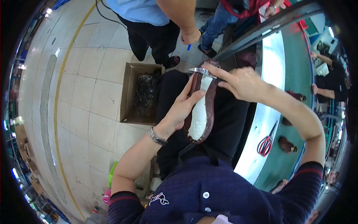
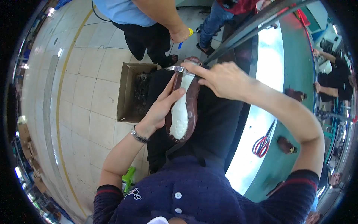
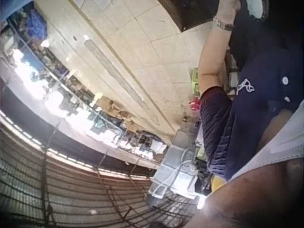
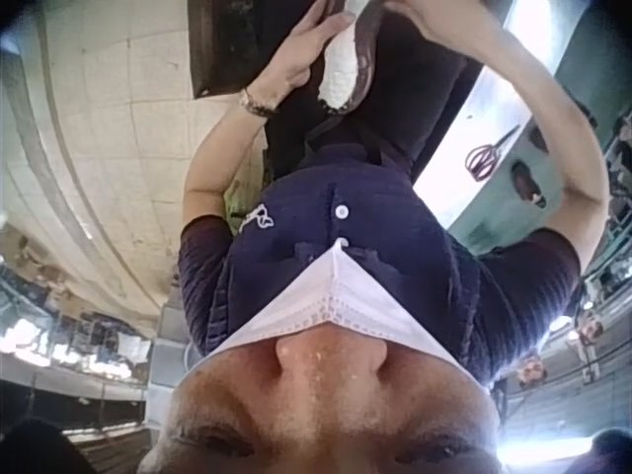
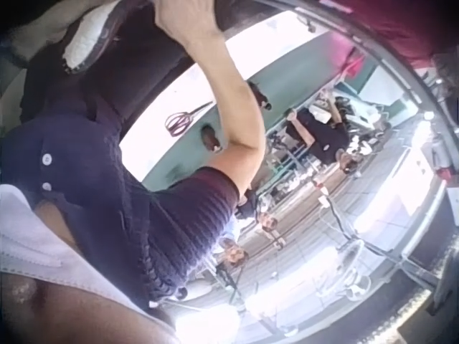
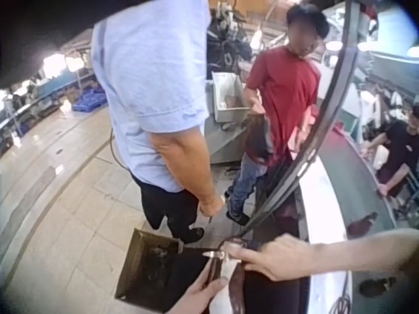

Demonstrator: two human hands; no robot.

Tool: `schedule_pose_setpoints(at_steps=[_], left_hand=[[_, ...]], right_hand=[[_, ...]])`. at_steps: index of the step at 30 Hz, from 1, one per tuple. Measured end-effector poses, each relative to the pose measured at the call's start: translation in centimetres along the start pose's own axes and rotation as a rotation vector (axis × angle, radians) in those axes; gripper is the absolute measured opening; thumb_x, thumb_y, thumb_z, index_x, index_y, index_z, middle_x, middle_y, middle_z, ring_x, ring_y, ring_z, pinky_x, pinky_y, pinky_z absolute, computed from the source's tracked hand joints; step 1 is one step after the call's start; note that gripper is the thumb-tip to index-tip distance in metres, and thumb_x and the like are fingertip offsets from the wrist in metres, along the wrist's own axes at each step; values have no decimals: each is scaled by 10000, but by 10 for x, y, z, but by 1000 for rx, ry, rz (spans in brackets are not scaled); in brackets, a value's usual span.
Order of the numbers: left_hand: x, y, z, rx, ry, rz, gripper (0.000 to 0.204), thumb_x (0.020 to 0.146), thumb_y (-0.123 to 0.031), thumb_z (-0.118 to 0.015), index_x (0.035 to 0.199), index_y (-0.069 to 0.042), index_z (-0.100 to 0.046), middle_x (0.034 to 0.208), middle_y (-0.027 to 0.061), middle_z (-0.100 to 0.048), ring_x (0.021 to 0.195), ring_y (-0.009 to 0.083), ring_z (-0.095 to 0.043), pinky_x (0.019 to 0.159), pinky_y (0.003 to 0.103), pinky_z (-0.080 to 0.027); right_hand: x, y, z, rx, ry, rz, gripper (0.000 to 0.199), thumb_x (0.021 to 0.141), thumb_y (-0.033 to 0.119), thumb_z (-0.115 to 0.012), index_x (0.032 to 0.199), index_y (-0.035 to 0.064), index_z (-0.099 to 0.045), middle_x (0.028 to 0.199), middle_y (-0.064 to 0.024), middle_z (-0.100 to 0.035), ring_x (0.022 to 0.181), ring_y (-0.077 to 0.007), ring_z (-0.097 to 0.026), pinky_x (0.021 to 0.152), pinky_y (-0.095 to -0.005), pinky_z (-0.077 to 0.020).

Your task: Trim and shape the leather upper and sole components of a shoe during production.

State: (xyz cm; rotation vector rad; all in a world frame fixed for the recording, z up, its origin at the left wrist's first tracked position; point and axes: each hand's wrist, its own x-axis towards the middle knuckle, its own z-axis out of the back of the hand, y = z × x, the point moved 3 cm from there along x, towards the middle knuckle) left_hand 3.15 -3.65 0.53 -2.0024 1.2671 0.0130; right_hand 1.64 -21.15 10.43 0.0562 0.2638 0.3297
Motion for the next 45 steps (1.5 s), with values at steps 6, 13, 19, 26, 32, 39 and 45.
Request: schedule_pose_setpoints(at_steps=[6, 13, 19, 26, 32, 39, 45], left_hand=[[-5, -14, 1, 81, 29, 112, 645, 892, -201, -687, 1435, -100, -353, 1177, 24, -566, 1009, 104, -578, 864, 272, -494], [-2, -13, 20, 110, 60, 199, 727, 823, -162, -763, 1426, -126, -358, 1182, 51, -571, 1045, 148, -585, 893, 298, -498], [-29, 17, 31, -335, 155, 220, 641, 988, -240, -538, 1526, -166, -198, 1433, 54, -429, 1288, 156, -443, 1053, 332, -393], [-30, 35, 15, 103, -70, -142, 626, 1005, -286, -506, 1509, -48, -221, 1446, 85, -399, 1293, 160, -408, 1081, 288, -321], [-40, 22, 17, 150, 93, -30, 813, 894, -83, -663, 1531, -102, -157, 1343, 61, -466, 1193, 136, -468, 1010, 292, -400], [-43, 49, 38, 146, 150, 283, 778, 800, 24, -731, 1394, -110, -247, 1231, 81, -546, 1094, 150, -571, 912, 301, -502], [-46, 38, 31, 172, 101, 198, 787, 800, 83, -698, 1397, -131, -232, 1291, 100, -512, 1127, 175, -562, 905, 309, -520]], right_hand=[[-10, 30, 19, 190, -268, 152, 632, 892, 159, -576, 1473, 223, -335, 591, -125, -607, 519, -282, -642, 457, -365, -493], [-10, 46, 30, 249, -122, 56, 662, 908, 205, -592, 1489, 231, -276, 635, -149, -613, 572, -339, -627, 500, -430, -479], [-15, 50, 30, 86, 40, -26, 664, 894, 188, -597, 1484, 192, -292, 633, -152, -622, 550, -320, -636, 484, -416, -493], [-14, 48, 9, -15, 132, -86, 630, 912, 209, -589, 1474, 181, -304, 630, -143, -615, 543, -321, -631, 477, -423, -488], [-31, 69, 14, 225, 20, 14, 683, 909, 182, -588, 1503, 264, -262, 652, -101, -615, 502, -271, -608, 435, -367, -460], [-48, 96, 14, 180, -43, 138, 784, 828, 77, -569, 1519, 221, -226, 628, -107, -620, 506, -212, -643, 416, -316, -501], [-51, 96, 6, 74, 5, 99, 799, 793, 65, -591, 1508, 236, -278, 650, -90, -562, 472, -194, -591, 388, -297, -445]])
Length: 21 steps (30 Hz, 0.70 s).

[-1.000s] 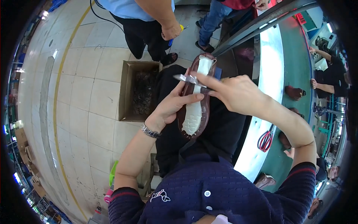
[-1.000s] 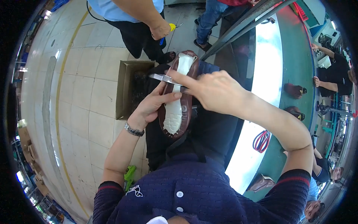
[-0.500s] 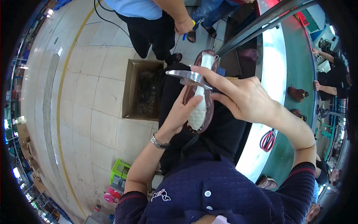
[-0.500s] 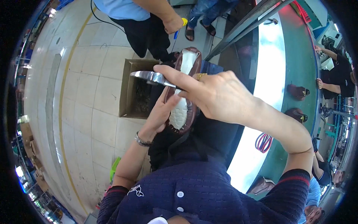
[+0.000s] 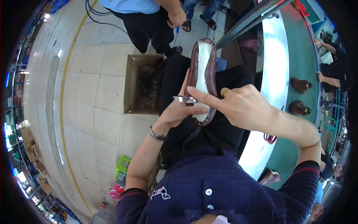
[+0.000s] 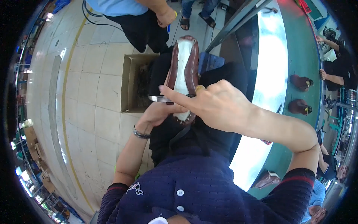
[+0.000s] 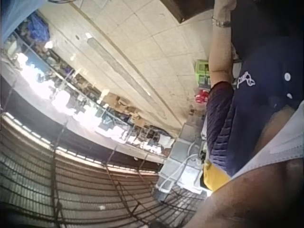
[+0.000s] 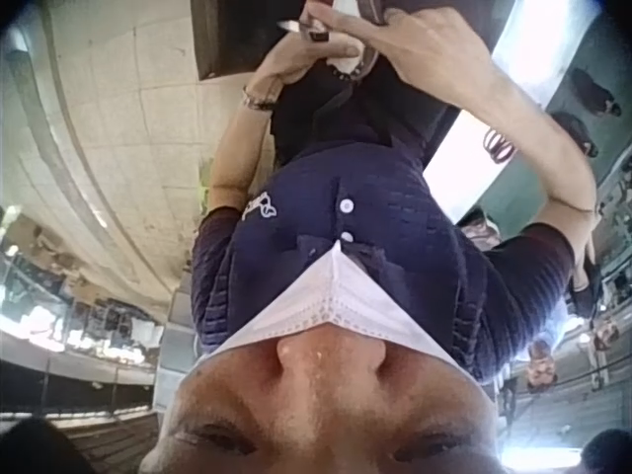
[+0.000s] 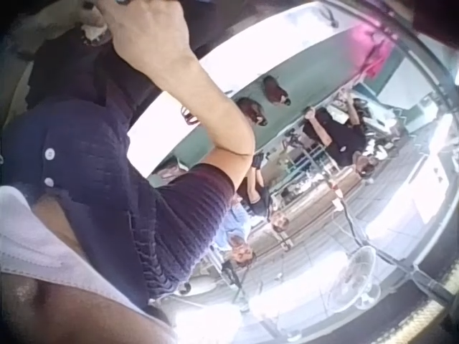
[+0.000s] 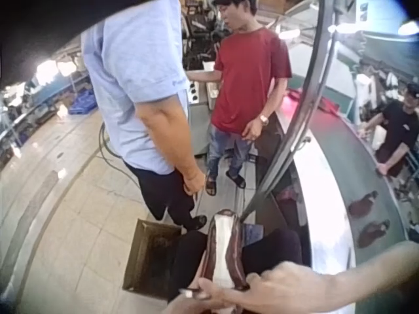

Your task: Trim and shape the leather upper and sole components of a shoe during production.

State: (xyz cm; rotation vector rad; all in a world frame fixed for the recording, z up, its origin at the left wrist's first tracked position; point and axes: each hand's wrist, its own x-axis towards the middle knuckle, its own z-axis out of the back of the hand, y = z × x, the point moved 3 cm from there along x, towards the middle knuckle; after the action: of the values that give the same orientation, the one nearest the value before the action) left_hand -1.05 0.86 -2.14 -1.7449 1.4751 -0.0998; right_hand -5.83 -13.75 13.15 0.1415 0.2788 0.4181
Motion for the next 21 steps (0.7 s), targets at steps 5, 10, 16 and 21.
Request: schedule_pose_setpoints(at_steps=[5, 10, 16, 21], left_hand=[[1, -12, -10, 2, 52, -67, 1199, 724, 146, -729, 1541, -251, 54, 1468, 79, -346, 1215, 177, -493, 924, 315, -513], [5, -5, -2, 32, 17, 45, 1165, 680, 31, -822, 1540, -162, -60, 1365, 80, -437, 1208, 174, -484, 1004, 342, -442], [12, -26, 0, 20, 59, 38, 1065, 719, -39, -814, 1525, -180, -134, 1305, 48, -496, 1153, 175, -531, 985, 337, -447], [42, -48, -6, 102, 15, 59, 993, 788, -111, -782, 1527, -243, -132, 1349, 34, -466, 1232, 192, -480, 1005, 401, -434]], right_hand=[[-10, 0, -30, -84, -21, -58, 853, 772, 48, -592, 1521, 253, -240, 630, -83, -544, 452, -180, -575, 383, -285, -430], [-4, -3, -4, 35, -60, -32, 803, 826, 62, -585, 1522, 251, -230, 657, -91, -578, 466, -208, -594, 394, -296, -435], [-1, -26, -12, 92, 160, -195, 686, 894, 135, -578, 1497, 156, -250, 729, -170, -675, 581, -294, -671, 510, -383, -537], [-53, -40, -29, 456, -429, -388, 637, 913, 119, -575, 1477, 107, -279, 731, -136, -673, 589, -299, -663, 548, -374, -524]])
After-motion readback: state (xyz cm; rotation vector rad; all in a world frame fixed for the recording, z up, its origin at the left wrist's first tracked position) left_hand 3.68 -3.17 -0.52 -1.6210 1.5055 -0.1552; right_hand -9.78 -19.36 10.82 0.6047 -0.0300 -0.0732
